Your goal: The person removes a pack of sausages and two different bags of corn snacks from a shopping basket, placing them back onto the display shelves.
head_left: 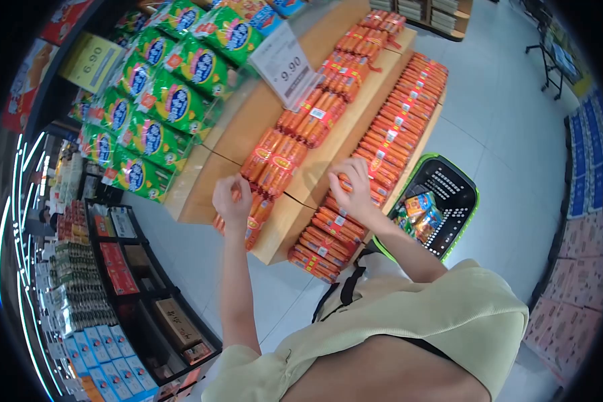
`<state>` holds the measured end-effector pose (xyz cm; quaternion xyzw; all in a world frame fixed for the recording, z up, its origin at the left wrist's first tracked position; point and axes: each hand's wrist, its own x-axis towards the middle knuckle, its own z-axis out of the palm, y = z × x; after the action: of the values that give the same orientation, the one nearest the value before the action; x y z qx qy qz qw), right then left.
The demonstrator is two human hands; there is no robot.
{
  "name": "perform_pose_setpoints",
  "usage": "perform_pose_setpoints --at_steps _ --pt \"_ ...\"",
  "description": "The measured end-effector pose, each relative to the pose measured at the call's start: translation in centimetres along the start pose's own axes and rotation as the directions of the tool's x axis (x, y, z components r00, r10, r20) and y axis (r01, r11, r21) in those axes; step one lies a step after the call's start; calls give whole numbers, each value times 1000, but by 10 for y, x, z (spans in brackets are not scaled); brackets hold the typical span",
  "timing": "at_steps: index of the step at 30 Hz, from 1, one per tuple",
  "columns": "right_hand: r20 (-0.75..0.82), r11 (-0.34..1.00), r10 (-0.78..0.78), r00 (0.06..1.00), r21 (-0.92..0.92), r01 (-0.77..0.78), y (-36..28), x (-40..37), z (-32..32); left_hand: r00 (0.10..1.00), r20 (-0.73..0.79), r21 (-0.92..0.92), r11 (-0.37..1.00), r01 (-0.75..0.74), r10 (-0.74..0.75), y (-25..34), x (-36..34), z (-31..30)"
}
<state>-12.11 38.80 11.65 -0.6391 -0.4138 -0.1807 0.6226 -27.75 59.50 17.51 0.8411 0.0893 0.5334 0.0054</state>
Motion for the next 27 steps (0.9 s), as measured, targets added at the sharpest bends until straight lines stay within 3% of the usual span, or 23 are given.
perform_pose_setpoints --at_steps 2,3,4,5,6,8,12,15,16,17,19,20,22,23,25,26,27 --pt "64 989 114 991 -103 -107 -2 -67 -52 974 32 -98 969 225 -223 51 -40 -3" --pt "124 978 177 976 -132 -160 -8 -95 -78 972 46 -121 964 236 -232 70 -60 -6" --pt "229 967 228 946 -163 -194 -17 -117 -106 914 52 -211 891 403 -401 89 -82 -10" --pt "333 953 285 899 -196 -230 -26 -136 -132 824 78 -289 778 558 -561 108 -99 -14" --pt "424 912 409 808 -207 -353 -32 -150 -156 810 103 -297 760 578 -577 129 -109 -16" --pt "521 808 577 629 -248 -535 -42 -177 -188 639 335 -510 437 741 -693 169 -126 -25" --pt "374 721 691 618 -310 -620 -53 -201 -198 611 634 -524 319 790 -474 214 -156 -23" --pt "66 671 740 669 -121 -731 -77 -220 -168 606 727 -509 338 792 -323 211 -164 -17" --pt "56 592 805 591 3 -806 -85 -234 -159 611 748 -504 377 777 -258 209 -163 -16" --pt "106 548 829 549 41 -836 -99 -241 -151 603 754 -480 410 776 -259 205 -159 -18" --pt "454 585 715 532 28 -810 -122 -249 -157 598 743 -482 379 789 -300 194 -157 -23" --pt "446 588 715 538 31 -808 -130 -253 -163 603 743 -488 382 785 -290 191 -158 -28" --pt "644 842 490 587 -175 -510 -138 -256 -180 544 725 -488 244 838 -421 188 -163 -33" --pt "637 845 488 597 -175 -505 -139 -257 -186 554 723 -496 248 832 -413 188 -170 -34" --pt "605 733 620 500 -216 -645 -140 -259 -201 522 738 -460 246 853 -428 198 -177 -40" --pt "603 737 615 508 -211 -642 -138 -262 -208 454 775 -409 200 891 -439 209 -183 -45" --pt "572 739 627 529 -222 -636 -133 -264 -216 462 772 -413 208 886 -436 218 -188 -49"
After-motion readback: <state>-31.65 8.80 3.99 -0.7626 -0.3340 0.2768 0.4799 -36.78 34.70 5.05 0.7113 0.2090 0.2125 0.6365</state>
